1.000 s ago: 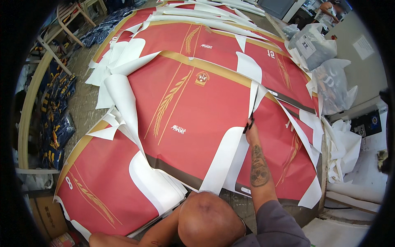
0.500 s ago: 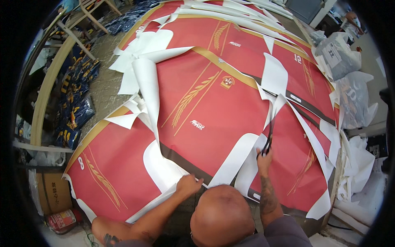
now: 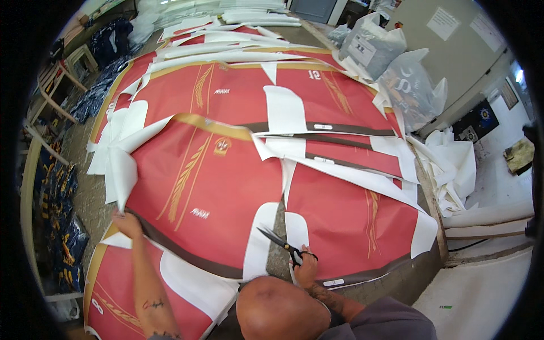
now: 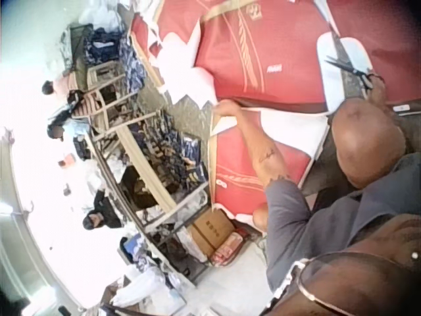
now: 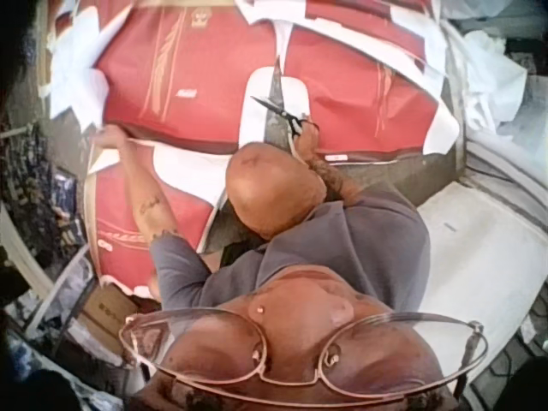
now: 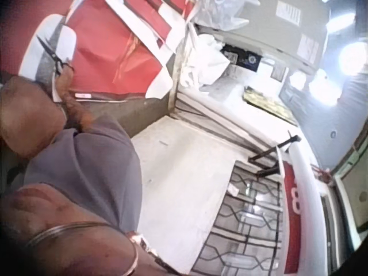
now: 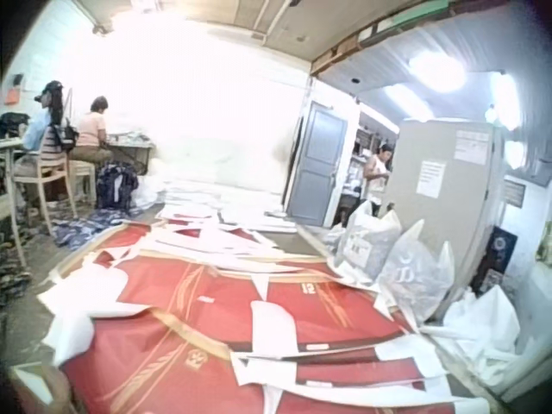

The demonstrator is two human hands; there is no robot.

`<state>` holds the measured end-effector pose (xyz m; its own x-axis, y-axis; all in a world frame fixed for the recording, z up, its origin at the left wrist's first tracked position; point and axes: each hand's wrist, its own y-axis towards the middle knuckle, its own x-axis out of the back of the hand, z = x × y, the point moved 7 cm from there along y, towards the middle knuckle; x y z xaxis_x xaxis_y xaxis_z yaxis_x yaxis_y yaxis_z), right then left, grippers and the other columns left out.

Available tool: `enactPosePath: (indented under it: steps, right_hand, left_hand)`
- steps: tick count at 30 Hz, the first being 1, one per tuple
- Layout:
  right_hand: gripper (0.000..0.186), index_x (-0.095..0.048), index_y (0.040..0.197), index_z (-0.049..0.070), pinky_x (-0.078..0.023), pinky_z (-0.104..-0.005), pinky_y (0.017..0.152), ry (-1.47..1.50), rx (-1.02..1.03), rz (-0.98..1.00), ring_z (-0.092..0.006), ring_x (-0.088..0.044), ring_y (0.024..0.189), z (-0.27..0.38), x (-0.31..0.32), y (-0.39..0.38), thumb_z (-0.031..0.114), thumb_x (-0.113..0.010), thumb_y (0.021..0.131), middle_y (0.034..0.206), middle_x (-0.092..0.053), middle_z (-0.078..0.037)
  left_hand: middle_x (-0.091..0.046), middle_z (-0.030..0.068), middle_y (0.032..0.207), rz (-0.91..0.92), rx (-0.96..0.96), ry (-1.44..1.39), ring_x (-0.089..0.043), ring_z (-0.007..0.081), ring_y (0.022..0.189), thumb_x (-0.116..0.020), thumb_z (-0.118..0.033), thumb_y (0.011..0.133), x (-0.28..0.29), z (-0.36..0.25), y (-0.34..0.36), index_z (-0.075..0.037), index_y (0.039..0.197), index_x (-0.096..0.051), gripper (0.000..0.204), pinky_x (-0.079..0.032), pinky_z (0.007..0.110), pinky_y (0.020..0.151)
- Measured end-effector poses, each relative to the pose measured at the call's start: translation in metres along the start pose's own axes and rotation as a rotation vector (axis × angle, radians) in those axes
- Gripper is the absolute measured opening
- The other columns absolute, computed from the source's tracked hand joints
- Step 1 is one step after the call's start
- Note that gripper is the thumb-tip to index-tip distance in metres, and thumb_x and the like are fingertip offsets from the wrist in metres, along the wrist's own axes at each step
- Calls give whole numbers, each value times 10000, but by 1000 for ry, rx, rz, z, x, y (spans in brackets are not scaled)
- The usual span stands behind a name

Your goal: The person sits on the floor and uses scissors to cut a large sheet of red and white printed material. They repeatedly trim the edges and remove excess white backing, stacking the cut pieces on the floor.

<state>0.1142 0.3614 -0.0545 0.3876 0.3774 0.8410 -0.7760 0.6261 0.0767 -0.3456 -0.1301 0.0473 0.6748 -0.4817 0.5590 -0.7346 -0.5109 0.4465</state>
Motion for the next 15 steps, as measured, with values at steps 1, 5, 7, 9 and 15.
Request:
enactPosePath:
  steps: [1,5,7,9,15]
  right_hand:
    - [614,-476,1287,-40,-336,-498,1004,-21,43,-57,-387,-438,1251,4,3,-1,25,-614,693,1310,-502,-221]
    - [446,-600,1092,-9,-386,-483,942,10,29,-139,-391,-549,1082,6,17,8,-36,-571,648,1069,-626,-207]
    - [386,-608,1028,-8,-427,-463,866,40,-35,-115,-390,-588,973,2,22,19,-38,-576,644,950,-637,-204]
    - [329,-612,970,-4,-459,-443,775,77,-68,-44,-387,-616,867,-2,24,37,-36,-586,644,856,-641,-202]
    - [208,-588,921,10,-465,-355,671,395,-135,-229,-235,-587,724,44,28,117,103,-711,781,801,-625,-133]
  left_hand:
    - [-645,203,1044,-80,-29,-3,-630,354,923,-575,-88,838,8,-3,25,9,1270,-452,459,-473,403,840]
    - [-664,173,1019,-185,141,-574,-641,275,847,-626,-140,863,85,40,122,36,1108,-558,309,-493,372,787]
    - [-674,164,990,-214,275,-192,-631,234,817,-658,-195,847,154,100,135,58,1045,-586,330,-497,380,750]
    - [-663,130,1033,47,739,-89,-616,250,858,-699,-258,794,189,198,94,12,1085,-577,415,-481,394,780]
    - [-591,57,1185,184,1088,-540,-546,274,1078,-726,-143,763,252,328,-92,-109,1336,-424,648,-435,458,948]
